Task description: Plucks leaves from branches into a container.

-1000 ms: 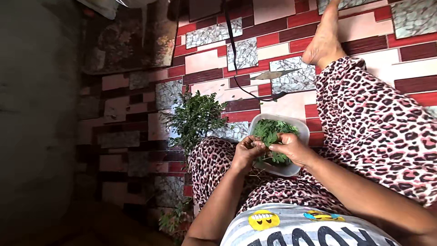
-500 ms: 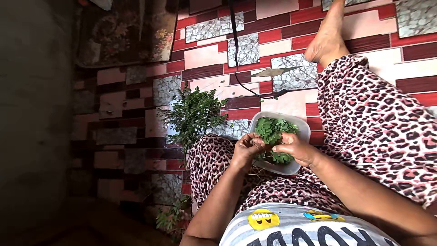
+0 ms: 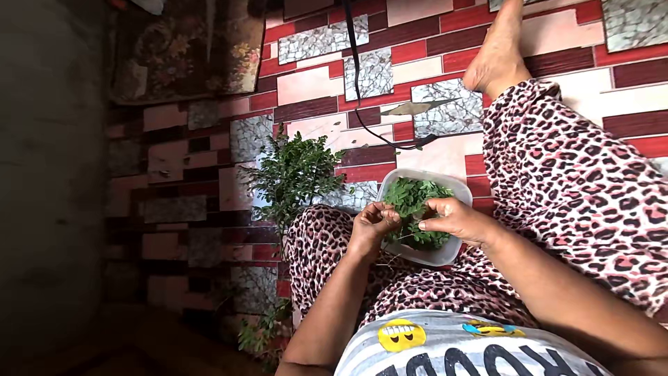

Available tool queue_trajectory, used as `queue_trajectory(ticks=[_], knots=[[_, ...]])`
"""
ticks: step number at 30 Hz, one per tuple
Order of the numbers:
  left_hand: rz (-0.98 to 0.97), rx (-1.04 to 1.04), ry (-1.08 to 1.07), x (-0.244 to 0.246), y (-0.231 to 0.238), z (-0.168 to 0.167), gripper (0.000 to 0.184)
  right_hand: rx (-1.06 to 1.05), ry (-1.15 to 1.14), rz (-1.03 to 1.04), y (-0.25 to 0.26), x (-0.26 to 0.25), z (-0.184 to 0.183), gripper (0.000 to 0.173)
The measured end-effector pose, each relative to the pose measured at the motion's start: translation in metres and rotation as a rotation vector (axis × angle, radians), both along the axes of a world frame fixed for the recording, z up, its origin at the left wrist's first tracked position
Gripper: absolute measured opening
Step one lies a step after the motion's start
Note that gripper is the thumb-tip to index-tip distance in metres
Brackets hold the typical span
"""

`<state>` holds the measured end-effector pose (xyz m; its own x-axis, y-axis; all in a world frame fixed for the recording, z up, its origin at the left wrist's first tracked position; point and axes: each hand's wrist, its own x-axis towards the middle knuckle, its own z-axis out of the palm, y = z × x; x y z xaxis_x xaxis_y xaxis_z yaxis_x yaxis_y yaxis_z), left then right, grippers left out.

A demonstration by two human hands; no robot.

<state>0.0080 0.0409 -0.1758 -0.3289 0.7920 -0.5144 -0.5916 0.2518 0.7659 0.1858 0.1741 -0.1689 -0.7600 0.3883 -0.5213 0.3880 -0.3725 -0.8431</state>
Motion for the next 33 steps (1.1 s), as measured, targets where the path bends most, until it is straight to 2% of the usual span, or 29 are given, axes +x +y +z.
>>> queue_trajectory(ticks=[3, 6, 12, 16, 23, 28, 33], knots=[[-0.004, 0.005, -0.005, 0.000, 0.000, -0.001, 0.025, -0.127, 0.059, -0.110, -0.005, -0.003, 0.004, 0.009], [-0.004, 0.010, 0.004, 0.000, -0.001, -0.002, 0.024, -0.126, 0.091, -0.200, -0.008, -0.007, 0.003, 0.007], [0.016, 0.023, 0.054, -0.001, 0.000, 0.000, 0.023, -0.027, 0.036, -0.143, -0.004, -0.003, 0.002, 0.014], [-0.002, 0.037, 0.061, -0.002, -0.001, -0.001, 0.024, -0.074, -0.021, -0.047, 0.001, 0.000, 0.007, 0.008], [-0.013, 0.049, 0.066, -0.001, -0.002, -0.003, 0.025, -0.244, 0.021, -0.225, -0.005, -0.005, 0.008, 0.006], [-0.017, 0.043, 0.072, -0.001, -0.001, -0.002, 0.026, -0.189, 0.059, -0.270, -0.007, -0.005, 0.003, 0.013], [-0.017, 0.050, 0.077, -0.002, -0.001, -0.002, 0.027, -0.077, 0.076, -0.220, -0.004, -0.004, 0.001, 0.018]])
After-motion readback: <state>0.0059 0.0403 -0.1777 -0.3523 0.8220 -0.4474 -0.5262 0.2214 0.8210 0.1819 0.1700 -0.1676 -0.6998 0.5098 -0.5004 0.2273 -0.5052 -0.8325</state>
